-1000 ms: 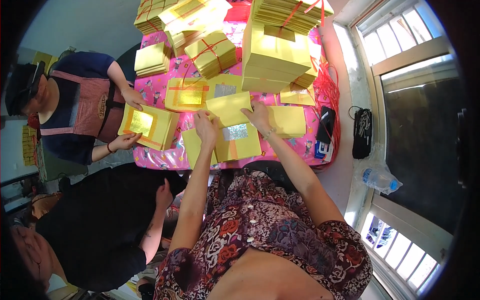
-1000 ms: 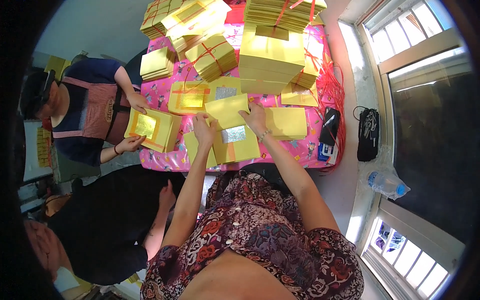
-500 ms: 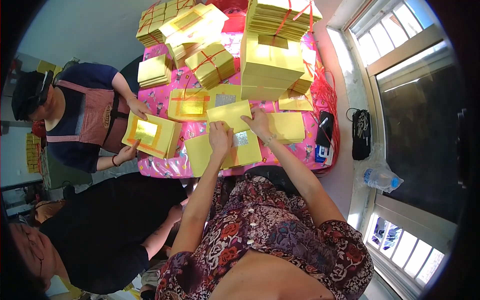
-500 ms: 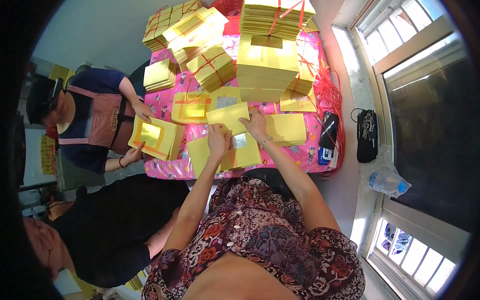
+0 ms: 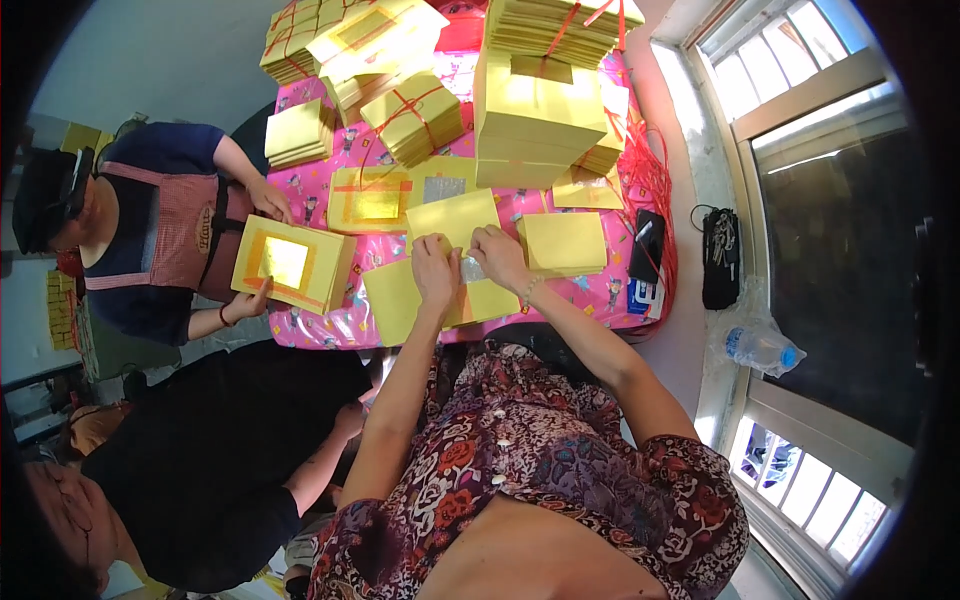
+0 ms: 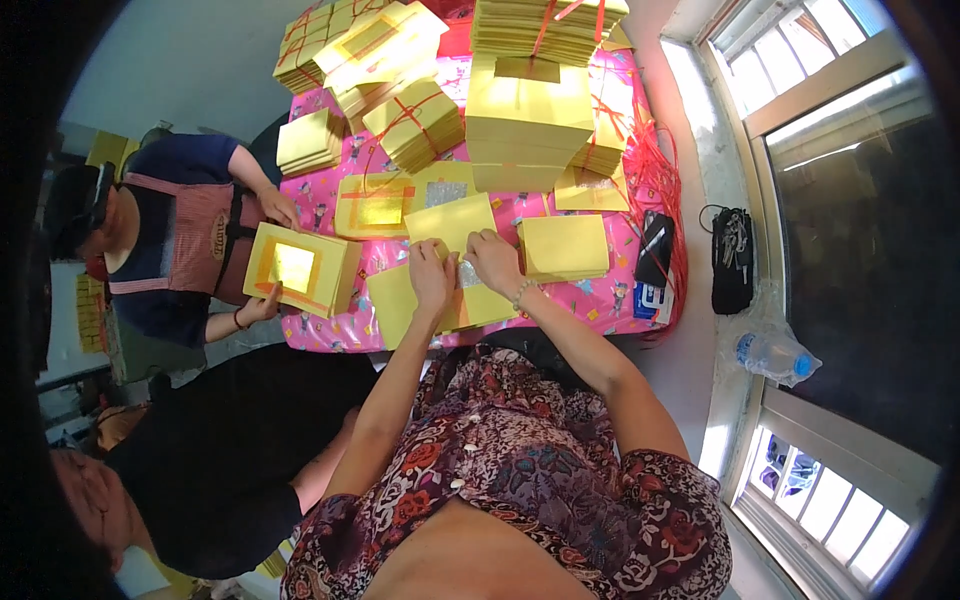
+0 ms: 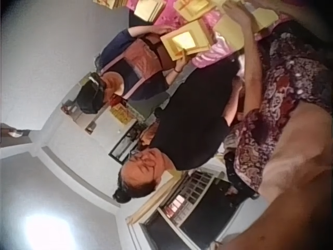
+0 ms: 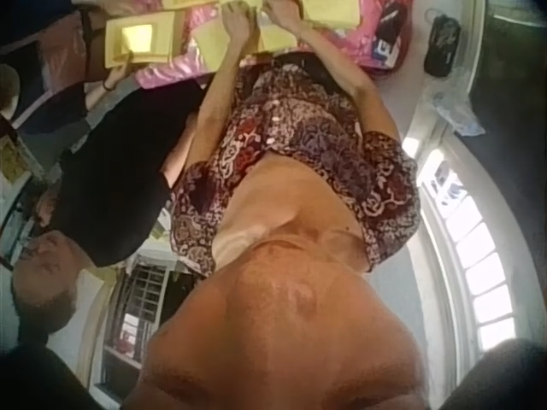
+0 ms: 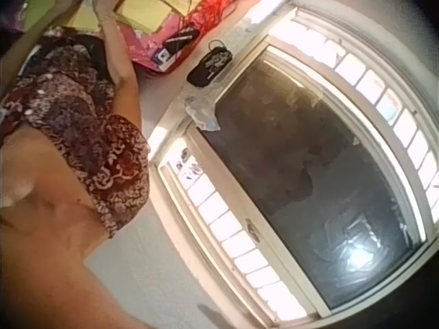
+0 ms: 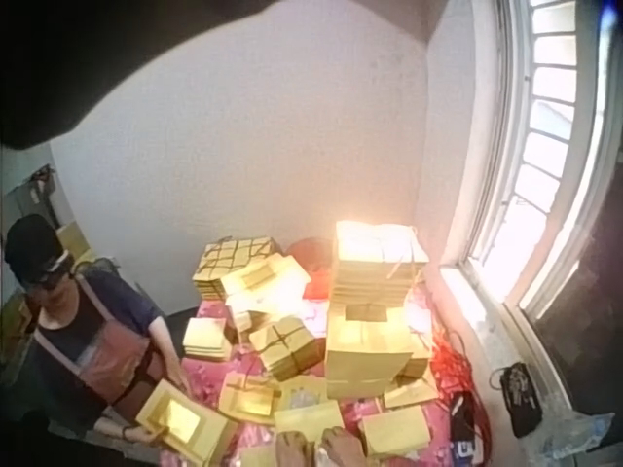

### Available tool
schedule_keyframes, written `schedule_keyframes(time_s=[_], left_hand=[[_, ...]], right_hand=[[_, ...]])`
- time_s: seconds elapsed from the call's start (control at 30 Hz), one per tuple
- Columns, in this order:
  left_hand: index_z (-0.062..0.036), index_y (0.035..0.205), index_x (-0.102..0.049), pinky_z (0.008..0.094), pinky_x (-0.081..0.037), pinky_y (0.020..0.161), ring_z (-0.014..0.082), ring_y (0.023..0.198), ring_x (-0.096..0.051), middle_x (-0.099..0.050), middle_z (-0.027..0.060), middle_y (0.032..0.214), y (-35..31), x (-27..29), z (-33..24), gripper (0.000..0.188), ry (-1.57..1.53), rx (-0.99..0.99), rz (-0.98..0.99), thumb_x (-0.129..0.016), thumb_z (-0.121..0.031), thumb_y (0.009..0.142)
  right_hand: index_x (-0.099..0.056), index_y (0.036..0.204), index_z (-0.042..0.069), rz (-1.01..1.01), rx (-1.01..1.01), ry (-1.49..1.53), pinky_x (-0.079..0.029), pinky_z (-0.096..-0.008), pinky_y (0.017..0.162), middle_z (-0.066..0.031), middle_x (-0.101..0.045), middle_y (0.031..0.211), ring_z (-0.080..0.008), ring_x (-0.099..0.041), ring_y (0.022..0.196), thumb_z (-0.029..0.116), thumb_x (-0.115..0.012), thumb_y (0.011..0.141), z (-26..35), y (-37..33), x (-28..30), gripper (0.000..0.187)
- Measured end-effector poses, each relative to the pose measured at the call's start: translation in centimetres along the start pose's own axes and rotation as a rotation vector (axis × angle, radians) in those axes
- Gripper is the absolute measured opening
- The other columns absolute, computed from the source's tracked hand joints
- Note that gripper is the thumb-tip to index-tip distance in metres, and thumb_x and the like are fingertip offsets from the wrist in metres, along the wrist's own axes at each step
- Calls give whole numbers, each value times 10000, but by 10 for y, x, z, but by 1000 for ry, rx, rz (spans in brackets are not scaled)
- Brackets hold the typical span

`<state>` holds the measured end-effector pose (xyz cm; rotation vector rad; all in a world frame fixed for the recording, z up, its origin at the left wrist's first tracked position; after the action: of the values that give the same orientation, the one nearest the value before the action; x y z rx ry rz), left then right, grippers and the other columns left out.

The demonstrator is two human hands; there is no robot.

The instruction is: Folding and stacking yellow paper sheets into organized bundles and securing them with bands.

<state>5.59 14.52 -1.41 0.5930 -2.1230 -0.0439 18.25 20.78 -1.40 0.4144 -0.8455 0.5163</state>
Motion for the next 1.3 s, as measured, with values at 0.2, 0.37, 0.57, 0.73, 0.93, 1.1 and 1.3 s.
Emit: schedule_keyframes(time_s=[0.2, 0.37, 0.57, 0.73, 0.93, 1.1, 1.3], left_hand=[[-7, 1119, -506, 433, -431, 849, 376, 990, -500, -477, 201, 1073, -3, 2, 7, 418, -93, -16, 16, -715, -150, 786], [-46, 1134, -525, 420, -434, 846, 359, 984, -495, -463, 186, 1057, -8, 12, 23, 432, -121, -10, 46, -739, -146, 773], [-101, 1122, -566, 367, -444, 784, 282, 870, -506, -464, 119, 921, -3, 10, 51, 428, -274, 172, 91, -765, -119, 744], [-105, 1057, -626, 236, -414, 614, 92, 686, -453, -436, 3, 823, -7, -8, 90, 334, -647, 257, 203, -752, -73, 750], [-86, 1088, -613, 168, -323, 484, 9, 558, -383, -381, -74, 723, -8, -15, 91, 313, -865, 264, 260, -712, -16, 800], [-68, 1091, -614, 172, -338, 499, 17, 572, -387, -386, -73, 723, -5, -9, 87, 310, -795, 255, 237, -721, -36, 802], [-37, 1108, -559, 224, -425, 542, 78, 603, -495, -488, -13, 733, -9, 6, 70, 354, -513, 213, 4, -732, -128, 814]], right_hand=[[-536, 853, 78, 23, -13, -14, -484, -404, 677, -99, -555, 815, -297, -591, 820, 185, -677, 798, 1, 3, 1, 186], [-534, 842, 82, 51, -71, -34, -480, -406, 667, -98, -553, 809, -294, -587, 812, 220, -694, 787, 4, 3, -1, 219], [-532, 831, 86, 44, -58, -42, -478, -399, 676, -96, -548, 811, -289, -584, 824, 244, -710, 778, 1, 2, 0, 244], [-541, 833, 81, 46, -22, -66, -482, -396, 698, -97, -554, 835, -283, -584, 861, 239, -731, 741, 8, 3, -1, 264], [-537, 821, 81, 34, -24, -48, -480, -399, 695, -94, -551, 834, -284, -584, 854, 236, -732, 739, 2, 2, -2, 263], [-530, 945, 80, 43, -28, -54, -496, -392, 721, -105, -562, 877, -285, -593, 888, 259, -734, 739, 6, 4, 1, 341], [-501, 1144, 70, 57, 154, -265, -518, -377, 726, -105, -567, 939, -267, -605, 913, 325, -725, 744, 11, 5, 0, 525]])
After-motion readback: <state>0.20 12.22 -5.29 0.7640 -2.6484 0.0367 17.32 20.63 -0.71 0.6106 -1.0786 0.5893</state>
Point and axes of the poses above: each hand's wrist, its own y-axis towards the middle knuckle, its own x-axis out of the back of the hand, z = x × y, the point moved 5 cm from there along y, towards the middle knuckle
